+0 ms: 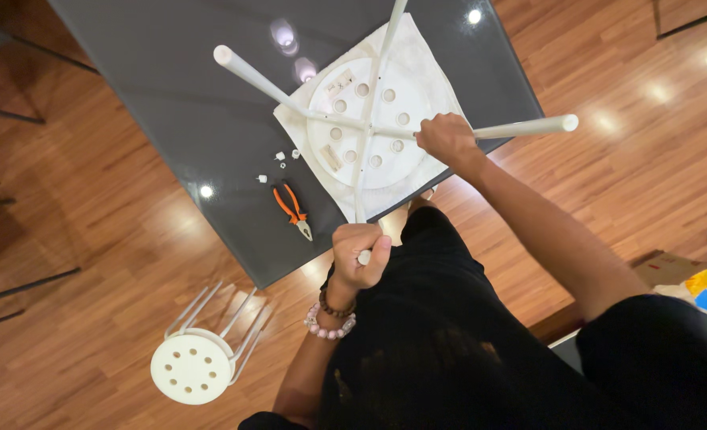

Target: The person assembles a white plastic stool by inserting legs into the seat base and tightening them with a screwdriver. They use pliers to handle small plastic fasteners and repeatedly adjust the legs to secure the structure.

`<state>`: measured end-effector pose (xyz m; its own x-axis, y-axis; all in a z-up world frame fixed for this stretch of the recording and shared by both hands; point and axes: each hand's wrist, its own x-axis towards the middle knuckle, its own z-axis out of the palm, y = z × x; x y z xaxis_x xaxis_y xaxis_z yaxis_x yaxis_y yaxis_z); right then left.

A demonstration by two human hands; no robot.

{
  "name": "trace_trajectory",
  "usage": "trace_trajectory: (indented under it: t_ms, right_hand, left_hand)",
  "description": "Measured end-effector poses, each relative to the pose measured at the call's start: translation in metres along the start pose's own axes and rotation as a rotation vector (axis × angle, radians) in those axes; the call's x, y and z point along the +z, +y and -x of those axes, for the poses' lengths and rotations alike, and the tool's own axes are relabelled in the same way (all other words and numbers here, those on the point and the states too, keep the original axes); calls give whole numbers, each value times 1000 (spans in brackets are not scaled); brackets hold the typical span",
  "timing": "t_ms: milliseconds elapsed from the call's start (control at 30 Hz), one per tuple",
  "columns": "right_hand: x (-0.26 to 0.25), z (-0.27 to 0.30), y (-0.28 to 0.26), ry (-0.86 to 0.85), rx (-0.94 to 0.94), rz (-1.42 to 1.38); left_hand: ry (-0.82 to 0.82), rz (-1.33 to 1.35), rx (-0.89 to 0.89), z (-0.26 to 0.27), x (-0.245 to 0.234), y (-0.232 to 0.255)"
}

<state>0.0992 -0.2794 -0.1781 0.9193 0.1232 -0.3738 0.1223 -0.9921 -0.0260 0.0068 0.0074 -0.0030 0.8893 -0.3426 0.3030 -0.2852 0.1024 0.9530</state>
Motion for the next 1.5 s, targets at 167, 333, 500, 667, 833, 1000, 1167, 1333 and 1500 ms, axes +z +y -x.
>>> trace_trajectory:
  t_ms: [167, 333, 500, 667, 833, 1000, 1167, 1333, 1500]
  right_hand:
    - [-7, 2, 20, -10, -249, 70]
    - [-25, 9, 12, 101, -190, -40]
    - [-36, 8, -10, 198, 92, -189]
    - [-35, 19, -17, 419, 113, -289]
    - [-29, 20, -24, 316, 222, -109]
    - [-21, 13, -16, 294, 85, -118]
    - [-24, 13, -6, 162, -95, -100]
    - [-34, 15, 4, 207, -125, -120]
    - [-9, 10, -8, 82, 172, -125]
  left_hand:
    - [-8, 34, 4, -6, -1, 1]
    - [16, 17, -7, -4, -4, 2]
    - [25, -30, 8, -3, -5, 2]
    - [31, -15, 2, -2, -2, 3]
    - [27, -20, -4, 0, -2, 2]
    - [27, -13, 3, -2, 0, -1]
    - [27, -29, 9, -2, 3, 0]
    - [17, -31, 4, 0, 1, 1]
    - [23, -52, -2, 1, 1, -1]
